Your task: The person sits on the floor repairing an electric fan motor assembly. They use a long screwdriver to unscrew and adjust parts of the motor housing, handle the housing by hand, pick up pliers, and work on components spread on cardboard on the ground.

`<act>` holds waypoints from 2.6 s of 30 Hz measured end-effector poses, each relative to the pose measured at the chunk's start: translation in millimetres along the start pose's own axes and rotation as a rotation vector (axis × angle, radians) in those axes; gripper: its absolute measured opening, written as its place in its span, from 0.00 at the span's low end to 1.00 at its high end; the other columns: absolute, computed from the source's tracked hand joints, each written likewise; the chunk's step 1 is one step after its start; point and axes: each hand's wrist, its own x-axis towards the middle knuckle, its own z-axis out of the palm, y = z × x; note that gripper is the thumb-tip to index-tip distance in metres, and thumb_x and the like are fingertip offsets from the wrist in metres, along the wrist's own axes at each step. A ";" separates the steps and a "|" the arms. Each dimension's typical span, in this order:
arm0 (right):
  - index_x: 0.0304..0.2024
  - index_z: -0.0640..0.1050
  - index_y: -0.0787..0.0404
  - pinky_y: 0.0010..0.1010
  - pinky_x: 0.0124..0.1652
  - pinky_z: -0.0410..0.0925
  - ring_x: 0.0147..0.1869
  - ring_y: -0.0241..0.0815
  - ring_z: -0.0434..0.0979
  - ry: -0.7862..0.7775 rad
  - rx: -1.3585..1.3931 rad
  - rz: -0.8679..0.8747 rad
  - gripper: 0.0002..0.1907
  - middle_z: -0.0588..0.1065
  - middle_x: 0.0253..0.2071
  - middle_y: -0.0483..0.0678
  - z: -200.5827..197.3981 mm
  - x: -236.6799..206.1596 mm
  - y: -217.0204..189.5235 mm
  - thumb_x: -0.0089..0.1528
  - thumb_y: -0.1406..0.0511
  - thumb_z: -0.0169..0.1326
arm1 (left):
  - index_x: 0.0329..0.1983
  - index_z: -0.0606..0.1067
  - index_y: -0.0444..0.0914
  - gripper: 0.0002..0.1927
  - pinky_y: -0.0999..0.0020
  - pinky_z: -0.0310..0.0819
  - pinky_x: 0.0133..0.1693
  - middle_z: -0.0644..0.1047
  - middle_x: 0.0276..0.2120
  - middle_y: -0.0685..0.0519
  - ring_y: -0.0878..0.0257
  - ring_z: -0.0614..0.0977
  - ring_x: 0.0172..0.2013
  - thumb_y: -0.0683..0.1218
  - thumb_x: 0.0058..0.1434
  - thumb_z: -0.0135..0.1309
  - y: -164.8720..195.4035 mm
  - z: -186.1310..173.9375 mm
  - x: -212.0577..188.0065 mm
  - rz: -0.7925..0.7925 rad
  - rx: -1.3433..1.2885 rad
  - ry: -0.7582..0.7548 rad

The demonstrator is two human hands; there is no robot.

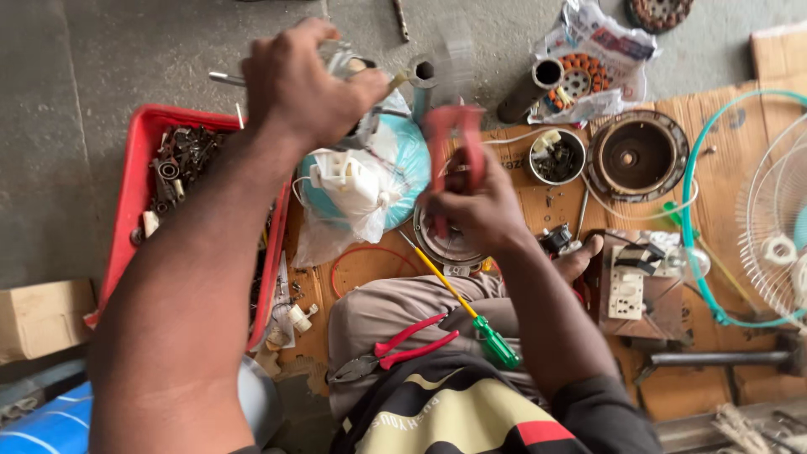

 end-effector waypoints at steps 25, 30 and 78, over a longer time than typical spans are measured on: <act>0.52 0.62 0.64 0.40 0.41 0.78 0.41 0.45 0.81 0.112 0.368 -0.478 0.21 0.75 0.42 0.53 78.6 -36.9 38.0 0.67 0.75 0.63 | 0.48 0.78 0.41 0.32 0.47 0.69 0.56 0.79 0.49 0.40 0.45 0.79 0.52 0.68 0.52 0.58 23.0 13.4 19.7 -0.181 0.031 0.258; 0.46 0.63 0.63 0.43 0.31 0.81 0.32 0.48 0.84 -0.040 0.136 -0.080 0.22 0.77 0.35 0.54 57.6 -29.3 23.2 0.57 0.77 0.59 | 0.49 0.78 0.37 0.30 0.49 0.70 0.58 0.79 0.49 0.41 0.48 0.79 0.54 0.62 0.51 0.59 19.2 9.4 17.7 -0.206 0.031 0.099; 0.48 0.75 0.66 0.33 0.41 0.71 0.43 0.44 0.77 0.039 -1.029 -0.691 0.10 0.75 0.42 0.54 0.9 6.4 -44.1 0.70 0.65 0.54 | 0.53 0.78 0.40 0.42 0.52 0.73 0.52 0.81 0.44 0.40 0.44 0.82 0.47 0.69 0.40 0.69 25.8 9.5 -5.6 0.148 -0.049 0.107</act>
